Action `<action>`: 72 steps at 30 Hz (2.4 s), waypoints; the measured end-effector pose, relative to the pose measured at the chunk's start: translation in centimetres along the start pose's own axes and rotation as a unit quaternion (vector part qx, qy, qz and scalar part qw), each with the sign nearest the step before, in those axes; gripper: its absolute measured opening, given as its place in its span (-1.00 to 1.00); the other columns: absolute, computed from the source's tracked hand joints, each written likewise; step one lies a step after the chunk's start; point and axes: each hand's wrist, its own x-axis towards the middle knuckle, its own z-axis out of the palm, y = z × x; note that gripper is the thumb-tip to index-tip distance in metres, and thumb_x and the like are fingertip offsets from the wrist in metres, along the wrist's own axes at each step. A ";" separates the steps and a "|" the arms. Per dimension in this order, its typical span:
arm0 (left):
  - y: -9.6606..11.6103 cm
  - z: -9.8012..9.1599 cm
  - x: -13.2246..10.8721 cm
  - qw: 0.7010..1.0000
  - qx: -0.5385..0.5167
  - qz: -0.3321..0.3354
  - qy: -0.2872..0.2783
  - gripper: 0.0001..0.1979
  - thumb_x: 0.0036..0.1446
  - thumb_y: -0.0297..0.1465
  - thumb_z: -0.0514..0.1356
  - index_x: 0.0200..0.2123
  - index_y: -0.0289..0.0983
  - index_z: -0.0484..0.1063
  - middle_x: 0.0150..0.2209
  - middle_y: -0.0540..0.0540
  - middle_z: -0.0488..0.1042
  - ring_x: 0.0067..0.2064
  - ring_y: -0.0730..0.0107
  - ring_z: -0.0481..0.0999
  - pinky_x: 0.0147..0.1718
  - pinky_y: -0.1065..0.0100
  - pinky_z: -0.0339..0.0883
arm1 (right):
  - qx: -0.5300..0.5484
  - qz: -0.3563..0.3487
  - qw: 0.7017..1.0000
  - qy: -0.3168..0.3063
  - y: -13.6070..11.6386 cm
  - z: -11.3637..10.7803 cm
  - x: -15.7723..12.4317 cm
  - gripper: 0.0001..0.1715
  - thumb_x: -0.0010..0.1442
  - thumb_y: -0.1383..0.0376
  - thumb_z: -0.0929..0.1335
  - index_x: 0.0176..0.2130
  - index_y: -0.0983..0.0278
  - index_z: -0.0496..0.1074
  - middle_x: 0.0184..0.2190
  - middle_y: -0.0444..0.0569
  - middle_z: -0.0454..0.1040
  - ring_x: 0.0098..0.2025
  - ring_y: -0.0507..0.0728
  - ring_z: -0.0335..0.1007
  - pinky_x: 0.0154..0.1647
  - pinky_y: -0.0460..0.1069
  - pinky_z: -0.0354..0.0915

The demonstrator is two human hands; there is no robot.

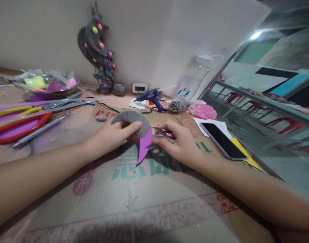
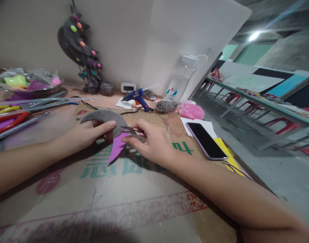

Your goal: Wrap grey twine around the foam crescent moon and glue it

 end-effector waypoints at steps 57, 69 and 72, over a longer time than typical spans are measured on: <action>-1.3 0.4 0.7 0.995 0.041 0.064 -0.060 -0.64 0.12 -0.18 0.05 -0.60 -0.28 0.28 -0.61 0.06 0.18 -0.56 0.50 0.19 -0.61 0.44 0.02 | 0.313 0.216 0.919 -0.102 0.0 1.1 1.0 -0.71 0.09 0.15 0.33 -0.46 0.34 0.39 -0.54 -0.15 0.34 -0.48 -0.04 0.21 -0.40 -0.08 0.17; -1.4 0.4 0.9 0.996 -0.029 0.063 -0.062 -0.78 0.06 -0.32 0.08 -0.56 -0.29 0.37 -0.53 0.03 0.34 -0.46 0.45 0.35 -0.49 0.45 0.21 | 0.320 0.225 0.915 -0.096 0.0 1.2 0.9 -0.67 0.07 0.10 0.34 -0.46 0.34 0.36 -0.54 -0.15 0.30 -0.49 -0.03 0.20 -0.41 -0.07 0.19; -1.2 0.3 0.9 0.996 -0.014 0.053 -0.072 -0.76 0.06 -0.28 0.09 -0.53 -0.30 0.40 -0.55 0.02 0.35 -0.48 0.43 0.36 -0.51 0.44 0.21 | 0.320 0.223 0.915 -0.101 0.0 1.2 1.0 -0.68 0.08 0.11 0.33 -0.46 0.34 0.36 -0.54 -0.16 0.31 -0.49 -0.04 0.20 -0.40 -0.08 0.17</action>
